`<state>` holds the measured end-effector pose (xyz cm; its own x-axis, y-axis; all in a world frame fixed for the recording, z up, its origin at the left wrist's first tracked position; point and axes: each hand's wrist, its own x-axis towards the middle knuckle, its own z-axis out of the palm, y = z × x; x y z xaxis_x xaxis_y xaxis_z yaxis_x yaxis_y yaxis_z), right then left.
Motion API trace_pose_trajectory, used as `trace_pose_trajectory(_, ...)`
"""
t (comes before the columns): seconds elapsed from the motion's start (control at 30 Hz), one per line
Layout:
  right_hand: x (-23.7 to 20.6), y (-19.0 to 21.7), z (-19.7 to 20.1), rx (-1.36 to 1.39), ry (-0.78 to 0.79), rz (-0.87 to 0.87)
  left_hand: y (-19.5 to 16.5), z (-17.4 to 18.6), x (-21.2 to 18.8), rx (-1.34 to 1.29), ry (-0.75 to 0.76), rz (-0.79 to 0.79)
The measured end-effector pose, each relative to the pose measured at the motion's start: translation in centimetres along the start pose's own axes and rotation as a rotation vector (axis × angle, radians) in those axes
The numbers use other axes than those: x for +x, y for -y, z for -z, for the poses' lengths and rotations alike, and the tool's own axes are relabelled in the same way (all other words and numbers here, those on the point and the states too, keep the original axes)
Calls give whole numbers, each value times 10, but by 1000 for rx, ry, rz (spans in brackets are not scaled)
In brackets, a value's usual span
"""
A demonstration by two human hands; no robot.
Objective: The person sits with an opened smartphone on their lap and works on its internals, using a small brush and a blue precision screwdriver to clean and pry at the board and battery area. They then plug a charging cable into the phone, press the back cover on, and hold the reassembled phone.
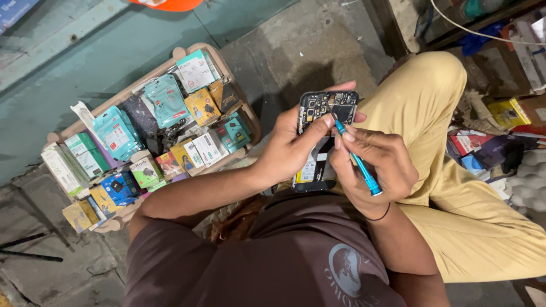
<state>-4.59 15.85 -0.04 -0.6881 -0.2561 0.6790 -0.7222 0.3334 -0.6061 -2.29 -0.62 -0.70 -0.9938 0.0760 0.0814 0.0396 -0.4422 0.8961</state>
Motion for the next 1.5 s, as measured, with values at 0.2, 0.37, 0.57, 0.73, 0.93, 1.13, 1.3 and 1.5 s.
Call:
trace_pose_trajectory(0.2, 0, -2, 1, 4, 3, 8, 2, 1, 1, 39, 1, -3)
trace_pose_trajectory(0.37, 1, -3, 0, 14, -4, 14, 2, 0, 0, 24, -1, 15)
trace_pose_trajectory(0.57, 1, -5, 1, 12, -4, 20, 2, 0, 1, 16, 2, 12)
trace_pose_trajectory(0.73, 0, -6, 2, 13, -2, 18, 2, -1, 1, 17, 7, 14)
trace_pose_trajectory(0.93, -2, -6, 3, 21, 0, -4, 3, -1, 1, -4, 19, -15)
trace_pose_trajectory(1.13, -3, -5, 4, 46, 24, -15, 3, -1, 0, 39, 14, -13)
trace_pose_trajectory(1.3, -3, -4, 4, 38, 33, -18, 3, -1, -1, -22, 16, -6)
trace_pose_trajectory(1.5, -2, -3, 3, 46, 19, -23, 4, -1, -1, -27, 16, -15)
